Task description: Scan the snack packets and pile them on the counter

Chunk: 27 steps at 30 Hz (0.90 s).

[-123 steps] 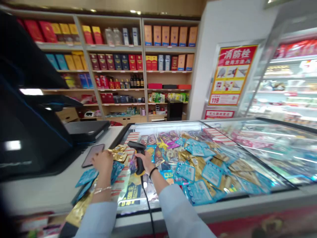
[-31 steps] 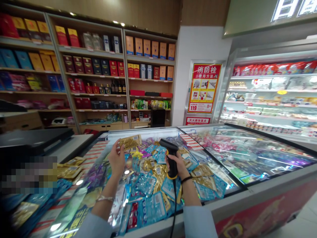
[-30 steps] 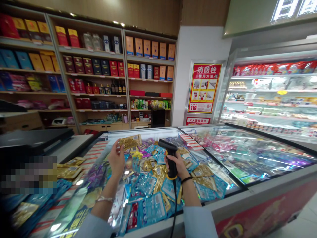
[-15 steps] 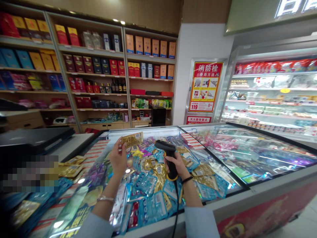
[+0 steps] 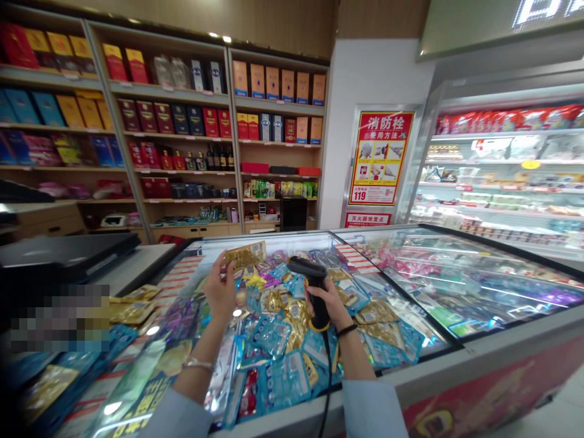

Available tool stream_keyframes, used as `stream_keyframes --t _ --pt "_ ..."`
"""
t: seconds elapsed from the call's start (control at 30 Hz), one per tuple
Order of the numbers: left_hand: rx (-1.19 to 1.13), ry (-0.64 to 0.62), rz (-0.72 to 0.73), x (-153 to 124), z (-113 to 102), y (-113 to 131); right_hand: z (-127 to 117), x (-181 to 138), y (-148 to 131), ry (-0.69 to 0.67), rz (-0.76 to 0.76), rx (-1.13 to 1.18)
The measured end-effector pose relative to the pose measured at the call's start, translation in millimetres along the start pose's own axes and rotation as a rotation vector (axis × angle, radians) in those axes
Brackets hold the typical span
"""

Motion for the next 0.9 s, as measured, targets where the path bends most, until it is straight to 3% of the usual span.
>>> stream_keyframes --t 0.3,0.53,0.73,0.9 --pt "-0.013 -0.010 -0.005 -0.3 1.6 -3.4 -1.0 0.3 1.6 0.030 0.014 -0.003" --pt "0.024 -0.090 0.024 -8.7 18.1 -19.4 -6.7 2.8 1.6 0.002 0.020 0.092" --pt "0.093 -0.108 -0.046 -9.6 16.1 -30.4 -22.6 7.9 -0.7 0.072 -0.003 0.249" --pt "0.200 -0.109 -0.152 -11.8 11.7 -36.8 -31.1 11.4 5.2 0.115 -0.015 0.250"
Point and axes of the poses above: each hand's wrist, its own x-axis towards the middle knuckle, its own z-axis out of the palm, y = z × x, the point moved 4 cm from there along x, towards the middle knuckle, and after that the axes turned 6 degrees about -z, right-handed, at the moved point
